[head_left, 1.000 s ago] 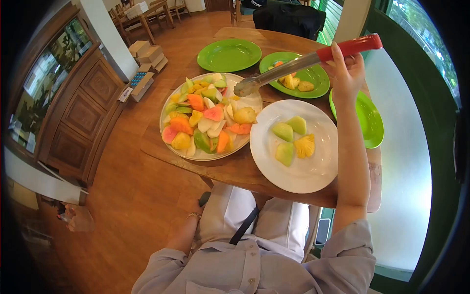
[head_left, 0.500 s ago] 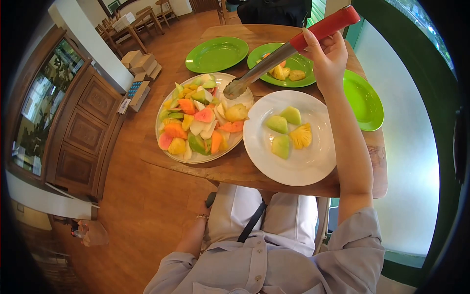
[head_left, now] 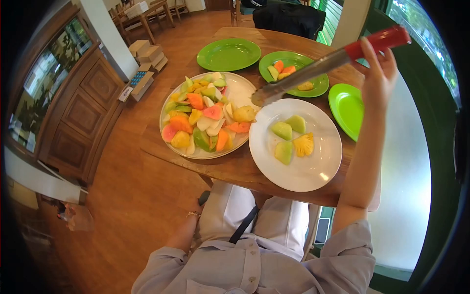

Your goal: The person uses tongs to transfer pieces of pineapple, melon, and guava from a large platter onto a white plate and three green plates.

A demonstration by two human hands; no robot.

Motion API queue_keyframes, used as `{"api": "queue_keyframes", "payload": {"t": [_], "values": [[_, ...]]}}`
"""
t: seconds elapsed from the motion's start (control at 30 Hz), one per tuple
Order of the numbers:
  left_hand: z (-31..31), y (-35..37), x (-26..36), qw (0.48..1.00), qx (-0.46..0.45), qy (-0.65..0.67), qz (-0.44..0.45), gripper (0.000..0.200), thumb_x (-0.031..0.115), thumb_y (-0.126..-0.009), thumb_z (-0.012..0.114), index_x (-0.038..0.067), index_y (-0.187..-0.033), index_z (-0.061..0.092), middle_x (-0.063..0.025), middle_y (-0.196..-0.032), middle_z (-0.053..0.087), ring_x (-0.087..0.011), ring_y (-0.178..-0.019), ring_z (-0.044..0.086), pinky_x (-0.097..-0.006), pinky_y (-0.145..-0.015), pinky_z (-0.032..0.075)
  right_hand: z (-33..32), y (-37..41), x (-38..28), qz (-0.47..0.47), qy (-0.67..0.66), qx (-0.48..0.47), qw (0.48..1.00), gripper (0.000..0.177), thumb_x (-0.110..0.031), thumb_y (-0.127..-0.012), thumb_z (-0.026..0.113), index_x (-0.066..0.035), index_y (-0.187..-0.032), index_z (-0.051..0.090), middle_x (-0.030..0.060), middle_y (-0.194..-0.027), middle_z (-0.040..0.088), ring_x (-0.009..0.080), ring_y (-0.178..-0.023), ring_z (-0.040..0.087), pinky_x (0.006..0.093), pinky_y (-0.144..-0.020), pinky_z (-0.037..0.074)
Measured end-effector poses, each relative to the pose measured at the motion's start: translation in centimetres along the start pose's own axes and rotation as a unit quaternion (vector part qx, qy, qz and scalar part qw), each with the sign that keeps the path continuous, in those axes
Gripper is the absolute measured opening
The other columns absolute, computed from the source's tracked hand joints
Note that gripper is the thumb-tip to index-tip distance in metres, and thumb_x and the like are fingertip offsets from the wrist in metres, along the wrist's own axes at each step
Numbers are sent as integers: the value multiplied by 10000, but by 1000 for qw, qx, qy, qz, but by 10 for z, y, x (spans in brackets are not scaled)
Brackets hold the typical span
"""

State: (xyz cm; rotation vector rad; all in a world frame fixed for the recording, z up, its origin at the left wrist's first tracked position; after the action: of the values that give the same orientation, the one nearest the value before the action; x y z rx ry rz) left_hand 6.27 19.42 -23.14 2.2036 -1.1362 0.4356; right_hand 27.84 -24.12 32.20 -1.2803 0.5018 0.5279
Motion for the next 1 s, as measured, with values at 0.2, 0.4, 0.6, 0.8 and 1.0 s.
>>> {"api": "queue_keyframes", "payload": {"t": [0.2, 0.4, 0.6, 0.8, 1.0], "values": [[8, -3, -9, 999, -17, 36, -26, 495, 367, -649, 616, 8, -962, 481, -206, -910, 539, -337, -856, 517, -381, -726, 415, -7, 0, -41, -25, 41, -48, 998, 288, -61, -716, 584, 41, -956, 463, 111, -806, 564, 157, -708, 575, 254, -581, 501], [1, 5, 0, 999, -8, 9, -42, 493, 371, -653, 613, 24, -975, 475, -205, -929, 535, -329, -880, 514, -382, -733, 416, 16, 13, -53, -16, 112, -81, 990, 325, -97, -708, 602, 51, -960, 458, 104, -811, 569, 154, -697, 578, 252, -580, 493], [1, 3, 0, 999, -21, 13, -38, 471, 358, -664, 605, 41, -985, 470, -199, -950, 528, -330, -887, 510, -382, -742, 411, 5, 7, -55, -33, 41, -43, 998, 288, -73, -711, 576, 55, -947, 472, 113, -804, 563, 165, -711, 581, 264, -581, 509], [3, 2, -3, 999, -21, 6, -44, 479, 351, -658, 611, 44, -997, 467, -199, -956, 525, -332, -898, 504, -379, -749, 409, -7, 3, -56, -44, 35, -30, 998, 266, -50, -712, 559, 63, -937, 476, 116, -812, 557, 171, -702, 584, 282, -594, 517], [-1, 6, 3, 998, -23, 11, -50, 470, 334, -660, 613, 34, -993, 470, -205, -959, 522, -329, -905, 502, -373, -758, 406, 0, 6, -62, -54, 44, -38, 997, 254, -21, -707, 554, 64, -933, 475, 117, -805, 562, 170, -694, 584, 281, -595, 519]]}}
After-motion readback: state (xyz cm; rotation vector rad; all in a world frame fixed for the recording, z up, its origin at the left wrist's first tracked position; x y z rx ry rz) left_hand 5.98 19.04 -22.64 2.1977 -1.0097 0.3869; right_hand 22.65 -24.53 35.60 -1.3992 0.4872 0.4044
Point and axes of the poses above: each hand's wrist, its own y-axis away from the middle knuckle, its own z-axis out of the palm, x = y × z, the point moved 7 cm from there along -y, towards the middle knuckle
